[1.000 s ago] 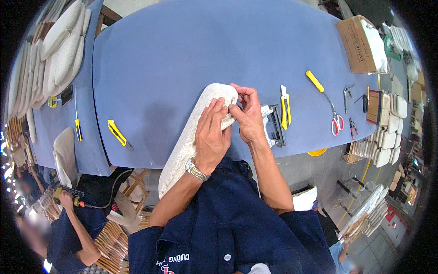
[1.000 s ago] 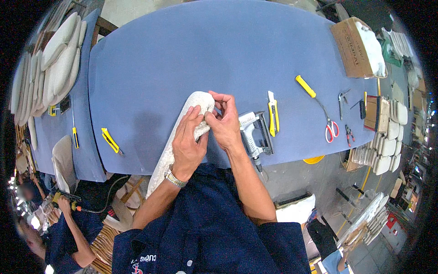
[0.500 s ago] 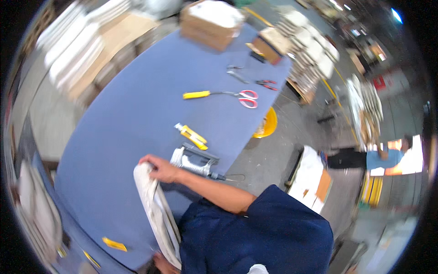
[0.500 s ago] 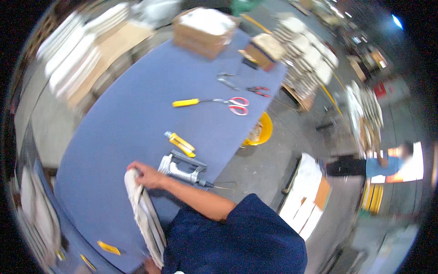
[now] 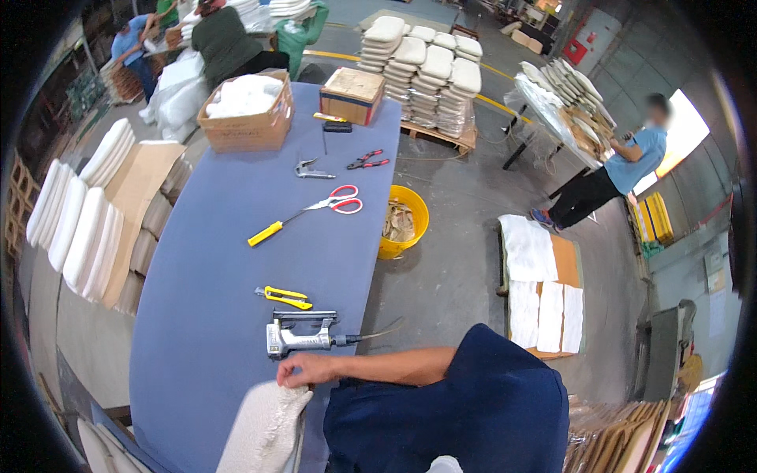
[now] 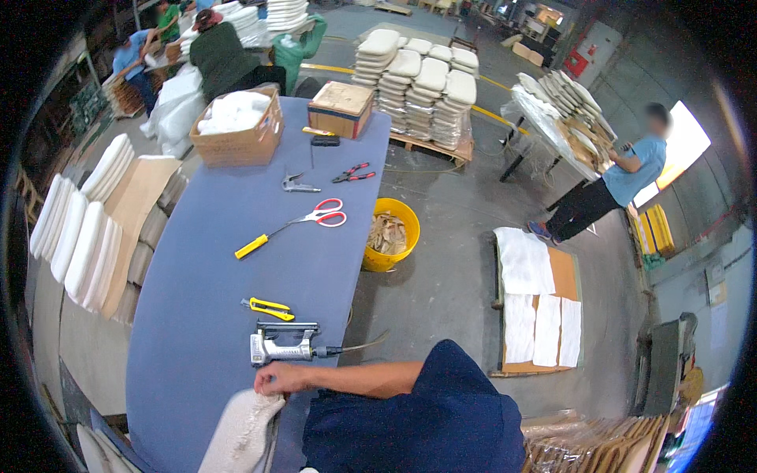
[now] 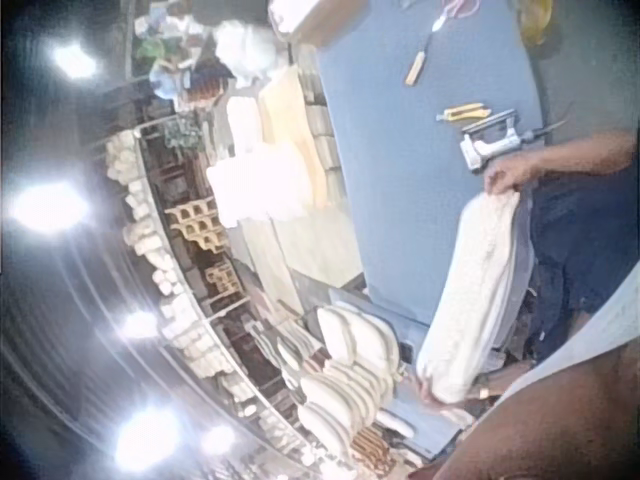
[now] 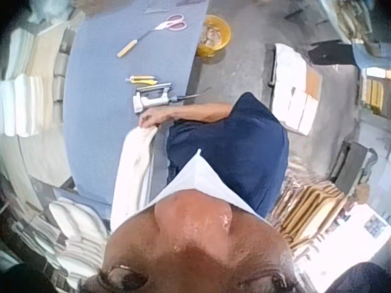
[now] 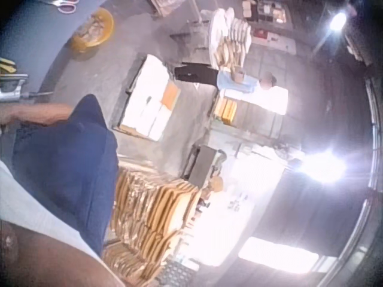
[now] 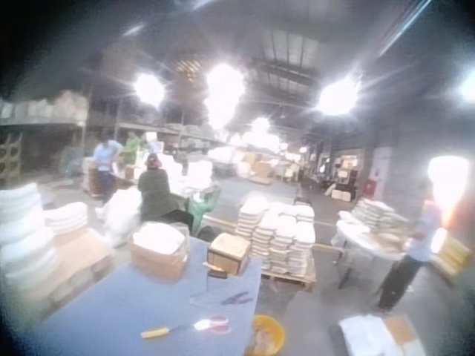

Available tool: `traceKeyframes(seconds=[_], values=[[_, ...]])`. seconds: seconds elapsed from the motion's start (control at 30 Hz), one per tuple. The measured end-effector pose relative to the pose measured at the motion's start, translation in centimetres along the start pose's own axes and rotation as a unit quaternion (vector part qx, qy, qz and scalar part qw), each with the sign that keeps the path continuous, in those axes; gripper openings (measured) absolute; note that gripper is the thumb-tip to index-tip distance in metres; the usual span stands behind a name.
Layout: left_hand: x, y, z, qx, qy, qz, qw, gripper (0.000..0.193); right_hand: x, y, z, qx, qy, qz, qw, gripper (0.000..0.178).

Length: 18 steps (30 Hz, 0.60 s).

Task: The person wraps a white fabric cover around a cushion, folds the edges, and secures it with a staple gun. They then trim excess fabric with a utility knife and use a screwdriver to tuck and adjust the edges.

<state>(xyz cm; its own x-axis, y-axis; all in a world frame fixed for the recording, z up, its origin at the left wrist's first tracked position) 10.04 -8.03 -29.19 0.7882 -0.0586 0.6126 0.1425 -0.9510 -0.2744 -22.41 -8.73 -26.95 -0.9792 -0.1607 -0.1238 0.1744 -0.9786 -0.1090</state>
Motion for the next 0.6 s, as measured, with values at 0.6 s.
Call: traceKeyframes(seconds=[0.6], values=[[6.9,0.0,0.4,-0.132,-0.015,-0.191,0.973,0.047,-5.5,12.1,25.6,0.242,-0.376,-0.055,0.893,0.045]])
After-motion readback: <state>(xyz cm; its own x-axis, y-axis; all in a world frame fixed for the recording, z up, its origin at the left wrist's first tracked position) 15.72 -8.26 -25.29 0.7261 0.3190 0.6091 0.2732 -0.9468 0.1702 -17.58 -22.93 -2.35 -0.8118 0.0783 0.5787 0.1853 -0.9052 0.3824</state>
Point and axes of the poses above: each hand's wrist, its own y-axis towards the middle knuckle, its own x-axis out of the back of the hand, z = x × y, the point moved 7 cm from there along y, towards the middle knuckle, and after that the axes turned 2 degrees about -y, right-handed, at the moved point
